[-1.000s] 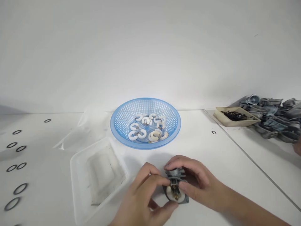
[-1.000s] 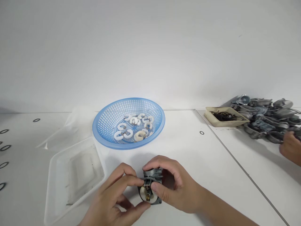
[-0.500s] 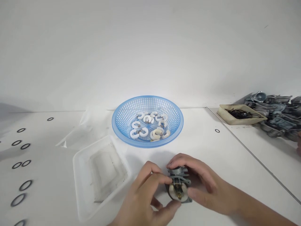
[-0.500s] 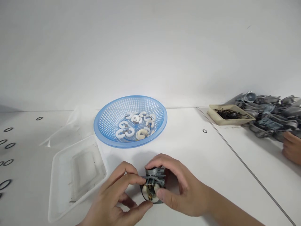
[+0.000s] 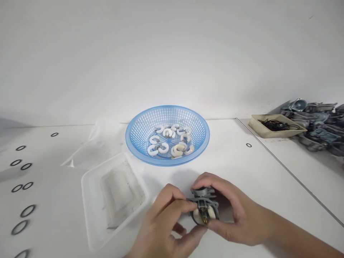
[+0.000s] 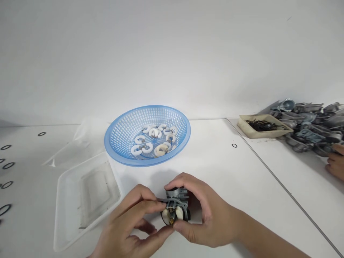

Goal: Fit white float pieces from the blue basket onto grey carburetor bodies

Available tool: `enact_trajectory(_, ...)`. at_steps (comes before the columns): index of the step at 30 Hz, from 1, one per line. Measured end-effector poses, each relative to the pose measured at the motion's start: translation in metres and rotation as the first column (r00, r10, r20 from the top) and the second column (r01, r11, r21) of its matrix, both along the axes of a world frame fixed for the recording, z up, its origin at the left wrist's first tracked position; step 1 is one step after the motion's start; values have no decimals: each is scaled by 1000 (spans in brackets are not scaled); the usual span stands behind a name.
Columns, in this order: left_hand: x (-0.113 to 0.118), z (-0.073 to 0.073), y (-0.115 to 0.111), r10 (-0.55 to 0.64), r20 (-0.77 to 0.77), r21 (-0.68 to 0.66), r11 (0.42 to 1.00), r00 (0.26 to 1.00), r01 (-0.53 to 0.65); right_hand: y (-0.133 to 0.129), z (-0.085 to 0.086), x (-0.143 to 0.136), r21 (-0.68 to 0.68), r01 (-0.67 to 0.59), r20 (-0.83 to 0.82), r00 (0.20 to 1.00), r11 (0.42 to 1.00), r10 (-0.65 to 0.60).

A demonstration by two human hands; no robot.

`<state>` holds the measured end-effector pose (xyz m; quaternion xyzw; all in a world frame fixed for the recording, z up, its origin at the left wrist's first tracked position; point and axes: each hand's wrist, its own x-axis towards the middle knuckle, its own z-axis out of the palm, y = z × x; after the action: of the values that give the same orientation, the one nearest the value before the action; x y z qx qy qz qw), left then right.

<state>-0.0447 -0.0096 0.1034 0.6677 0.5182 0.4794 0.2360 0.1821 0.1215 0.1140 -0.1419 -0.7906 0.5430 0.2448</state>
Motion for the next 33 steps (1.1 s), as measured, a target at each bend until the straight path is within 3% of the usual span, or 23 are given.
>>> enact_trajectory(33,3,4,2,30,42,-80,996,999,-26,-1,5,0,5,-39,15,999,999,39)
